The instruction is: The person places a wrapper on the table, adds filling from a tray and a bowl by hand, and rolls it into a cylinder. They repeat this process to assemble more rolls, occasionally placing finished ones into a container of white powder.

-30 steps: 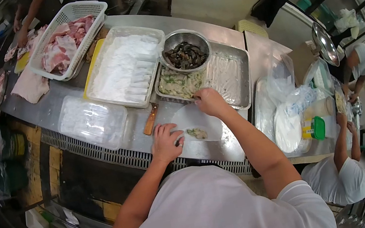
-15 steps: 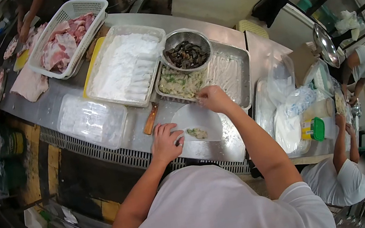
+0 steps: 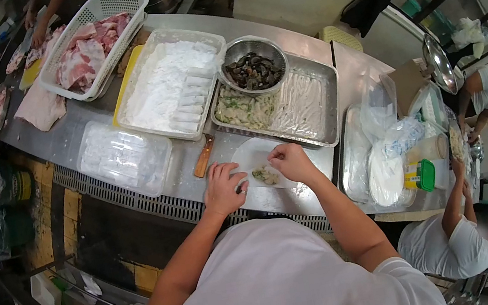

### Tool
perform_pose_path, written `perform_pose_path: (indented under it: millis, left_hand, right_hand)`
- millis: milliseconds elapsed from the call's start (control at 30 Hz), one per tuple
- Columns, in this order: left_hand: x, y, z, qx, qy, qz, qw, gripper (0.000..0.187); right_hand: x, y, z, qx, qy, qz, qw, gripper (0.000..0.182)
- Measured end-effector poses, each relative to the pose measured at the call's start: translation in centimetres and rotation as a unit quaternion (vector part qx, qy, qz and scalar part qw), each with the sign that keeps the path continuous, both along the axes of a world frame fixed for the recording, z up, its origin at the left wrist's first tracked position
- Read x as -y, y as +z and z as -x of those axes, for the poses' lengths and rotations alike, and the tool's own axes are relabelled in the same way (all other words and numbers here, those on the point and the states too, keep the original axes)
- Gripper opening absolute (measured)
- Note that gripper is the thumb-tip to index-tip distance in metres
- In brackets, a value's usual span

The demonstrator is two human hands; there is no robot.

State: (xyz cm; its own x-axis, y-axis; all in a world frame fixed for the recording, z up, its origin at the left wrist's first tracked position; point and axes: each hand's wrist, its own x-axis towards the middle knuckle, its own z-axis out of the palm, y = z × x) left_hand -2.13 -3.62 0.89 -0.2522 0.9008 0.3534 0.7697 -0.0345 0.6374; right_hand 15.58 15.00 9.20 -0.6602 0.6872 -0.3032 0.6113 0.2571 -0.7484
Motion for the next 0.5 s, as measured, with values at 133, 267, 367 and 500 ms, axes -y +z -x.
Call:
perform_pose_path:
  millis: [133, 267, 367, 500]
  left_hand:
    - [0.0, 0.0, 0.0, -0.002, 0.0, 0.001, 1.0, 0.023]
    - [0.0, -0.1, -0.1, -0.008, 0.0, 0.008, 1.0, 0.023]
    - [0.0, -0.1, -0.1, -0.009, 0.0, 0.006, 1.0, 0.023]
    - [0.1, -0.2, -0.1, -0.011, 0.005, 0.001, 1.0, 0.025]
  right_hand:
    - [0.6, -1.4, -0.6, -0.008, 0.044, -0.043, 0.998, 0.026]
    - [2.2, -1.6, 0.6, 0.054, 0.204, -0.166, 0.963, 0.037]
    - [2.8, -1.9, 0.8, 0.105, 0.246, -0.201, 0.942, 0.037]
    - [2.9, -2.4, 0.7, 0.105, 0.215, -0.207, 0.949, 0.037]
